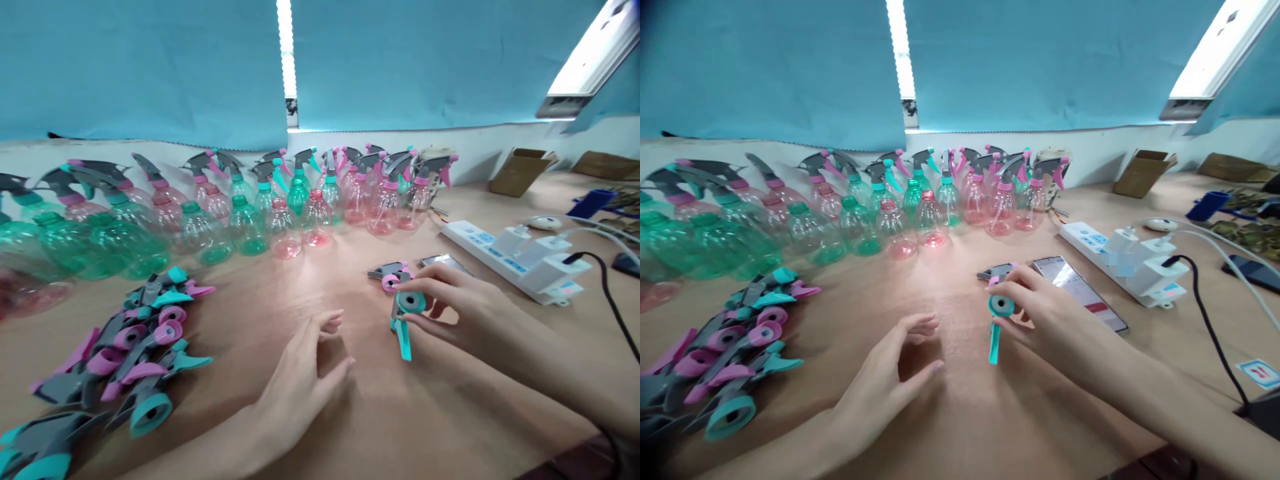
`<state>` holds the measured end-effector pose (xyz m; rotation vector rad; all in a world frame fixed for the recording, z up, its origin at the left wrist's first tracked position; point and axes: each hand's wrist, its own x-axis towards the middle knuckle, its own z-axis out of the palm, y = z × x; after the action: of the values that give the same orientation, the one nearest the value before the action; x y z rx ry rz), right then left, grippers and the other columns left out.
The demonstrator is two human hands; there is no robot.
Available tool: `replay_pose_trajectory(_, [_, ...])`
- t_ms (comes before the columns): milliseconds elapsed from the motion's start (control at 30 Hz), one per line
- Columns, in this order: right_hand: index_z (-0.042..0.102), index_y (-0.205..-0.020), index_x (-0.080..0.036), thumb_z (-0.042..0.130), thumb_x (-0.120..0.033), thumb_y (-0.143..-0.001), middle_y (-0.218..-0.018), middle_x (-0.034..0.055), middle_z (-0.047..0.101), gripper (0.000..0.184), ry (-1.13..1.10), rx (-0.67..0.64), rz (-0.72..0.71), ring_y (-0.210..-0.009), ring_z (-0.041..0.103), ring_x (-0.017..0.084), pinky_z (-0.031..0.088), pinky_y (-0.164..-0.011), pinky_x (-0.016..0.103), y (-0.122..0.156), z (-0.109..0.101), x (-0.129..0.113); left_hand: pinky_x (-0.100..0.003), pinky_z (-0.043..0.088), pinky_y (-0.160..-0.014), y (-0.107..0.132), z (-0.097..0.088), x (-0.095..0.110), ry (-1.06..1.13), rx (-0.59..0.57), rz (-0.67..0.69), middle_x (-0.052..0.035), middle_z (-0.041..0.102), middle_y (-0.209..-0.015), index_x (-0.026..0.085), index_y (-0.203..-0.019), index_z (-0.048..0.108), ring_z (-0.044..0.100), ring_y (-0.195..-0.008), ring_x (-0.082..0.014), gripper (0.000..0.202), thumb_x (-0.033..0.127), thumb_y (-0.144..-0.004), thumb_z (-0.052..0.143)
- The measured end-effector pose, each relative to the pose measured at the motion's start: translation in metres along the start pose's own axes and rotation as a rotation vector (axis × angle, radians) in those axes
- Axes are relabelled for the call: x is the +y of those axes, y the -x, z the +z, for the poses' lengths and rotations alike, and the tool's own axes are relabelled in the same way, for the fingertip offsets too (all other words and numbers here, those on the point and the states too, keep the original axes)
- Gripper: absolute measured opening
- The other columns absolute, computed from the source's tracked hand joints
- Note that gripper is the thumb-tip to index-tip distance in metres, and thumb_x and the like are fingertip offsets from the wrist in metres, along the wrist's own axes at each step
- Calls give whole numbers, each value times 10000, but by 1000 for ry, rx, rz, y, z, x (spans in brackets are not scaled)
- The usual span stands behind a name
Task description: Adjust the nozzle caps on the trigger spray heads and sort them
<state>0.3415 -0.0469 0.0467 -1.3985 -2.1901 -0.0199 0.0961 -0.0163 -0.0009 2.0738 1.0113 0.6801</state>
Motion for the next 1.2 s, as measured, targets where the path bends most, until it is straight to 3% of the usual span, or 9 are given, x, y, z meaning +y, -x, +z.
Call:
replay_pose_trajectory(100, [637, -972, -169, 571, -224, -856, -900, 51, 564, 144, -17, -6, 20, -538, 547, 81, 475, -482, 227, 2, -2, 6, -453, 489, -918, 0, -1, -2, -45, -8, 34, -58, 601, -1126, 229, -1164, 451, 589, -1039, -214, 365, 166, -830, 586])
replay_pose_trajectory(267, [643, -988, -151, 455, -113, -879, -929, 93, 563, 220, 57, -96, -125, -749, 598, 170, 513, -592, 285, 2, -9, -3, -403, 503, -890, 2, -2, -2, -65, -15, 58, -37, 604, -1075, 228, -1131, 473, 598, -998, -194, 313, 148, -841, 558])
replay_pose_trajectory(433, [650, -1022, -138, 367, 86, -755, -985, 121, 593, 449, 146, -326, -200, -886, 611, 216, 526, -721, 354, 3, 6, -4, -373, 500, -859, 3, -4, -2, -77, -29, 37, -24, 595, -1034, 224, -1099, 489, 592, -958, -182, 269, 147, -850, 552])
replay_pose_trajectory(600, [643, -1057, -170, 497, -15, -774, -966, 97, 599, 354, 100, -326, -142, -830, 620, 197, 535, -683, 317, 1, 26, 23, -367, 491, -856, 6, -8, 0, -69, -50, 26, -27, 585, -1024, 216, -1084, 493, 596, -936, -177, 238, 140, -862, 533])
replay_pose_trajectory(667, [628, -1080, -185, 484, -15, -777, -1077, 116, 577, 377, 122, -310, -96, -864, 624, 197, 536, -688, 310, 1, 30, 36, -368, 493, -855, 11, -11, 0, -66, -49, 24, -30, 580, -1029, 216, -1077, 498, 605, -930, -179, 223, 146, -867, 524])
replay_pose_trajectory(800, [654, -1027, -185, 484, -27, -766, -976, 111, 619, 349, 149, -335, -88, -754, 637, 200, 527, -622, 322, 2, 34, 45, -374, 497, -852, 25, -23, -3, -105, -18, 18, -37, 587, -1023, 216, -1053, 522, 609, -949, -199, 194, 152, -870, 514])
replay_pose_trajectory(1033, [644, -1103, -229, 451, 5, -710, -1031, 108, 662, 497, 385, -290, -183, -812, 641, 279, 512, -655, 426, -22, 31, -7, -300, 503, -813, 69, -66, -8, -261, 49, 74, -20, 602, -982, 227, -988, 567, 600, -914, -171, 153, 146, -882, 493])
replay_pose_trajectory(1100, [647, -1085, -187, 461, 12, -700, -1040, 125, 661, 471, 365, -326, -245, -774, 636, 269, 512, -593, 397, -38, 34, -31, -274, 514, -783, 84, -84, -9, -314, 77, 57, -14, 613, -960, 230, -961, 585, 608, -893, -165, 150, 153, -886, 480])
replay_pose_trajectory(1200, [636, -1071, -190, 462, 23, -760, -1067, 106, 652, 416, 203, -331, -323, -904, 618, 247, 520, -703, 382, -63, 46, -69, -275, 519, -799, 108, -113, -19, -404, 106, -4, -8, 614, -1022, 259, -991, 600, 606, -933, -174, 194, 178, -907, 445])
